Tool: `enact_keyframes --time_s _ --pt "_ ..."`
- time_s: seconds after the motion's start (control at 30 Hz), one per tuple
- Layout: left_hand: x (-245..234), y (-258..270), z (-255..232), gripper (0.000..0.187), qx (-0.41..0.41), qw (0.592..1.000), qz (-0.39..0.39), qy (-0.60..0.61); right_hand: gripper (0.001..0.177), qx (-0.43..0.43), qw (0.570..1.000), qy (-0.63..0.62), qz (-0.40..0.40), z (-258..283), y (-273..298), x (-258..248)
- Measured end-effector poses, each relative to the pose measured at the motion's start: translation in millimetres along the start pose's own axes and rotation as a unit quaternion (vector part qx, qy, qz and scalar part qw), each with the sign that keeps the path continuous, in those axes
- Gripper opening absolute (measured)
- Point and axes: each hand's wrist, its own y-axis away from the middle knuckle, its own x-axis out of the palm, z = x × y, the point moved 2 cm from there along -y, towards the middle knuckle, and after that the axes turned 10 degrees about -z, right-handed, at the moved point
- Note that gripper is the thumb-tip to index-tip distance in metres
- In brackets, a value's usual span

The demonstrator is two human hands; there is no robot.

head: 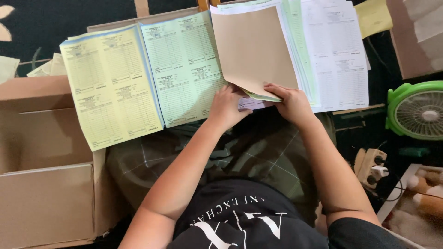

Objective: Sorting and organizing multi-colored paper forms into a cardboard box.

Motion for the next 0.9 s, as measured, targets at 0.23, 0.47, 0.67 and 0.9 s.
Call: enact_keyframes --time_s 0.23,0.47,0.67,0.9 --pt "-1 5 -25 0.039 0.002 0.996 -0.064 -0.055 0.051 0.024 0.999 -0.020 -0.013 -3 1 3" --pt "14 16 -25 0.033 0.084 0.979 -0.144 -0.118 0.052 0.025 0.999 -0.014 -0.035 -8 6 10" --pt "26 20 -31 0.030 0.119 0.972 -0.149 -0.135 0.054 0.013 0.999 -0.005 -0.039 1 7 7" --pt "13 7 -29 0.022 0.112 0.980 -0.096 -0.132 0.051 0.005 0.998 -0.022 -0.051 6 7 3"
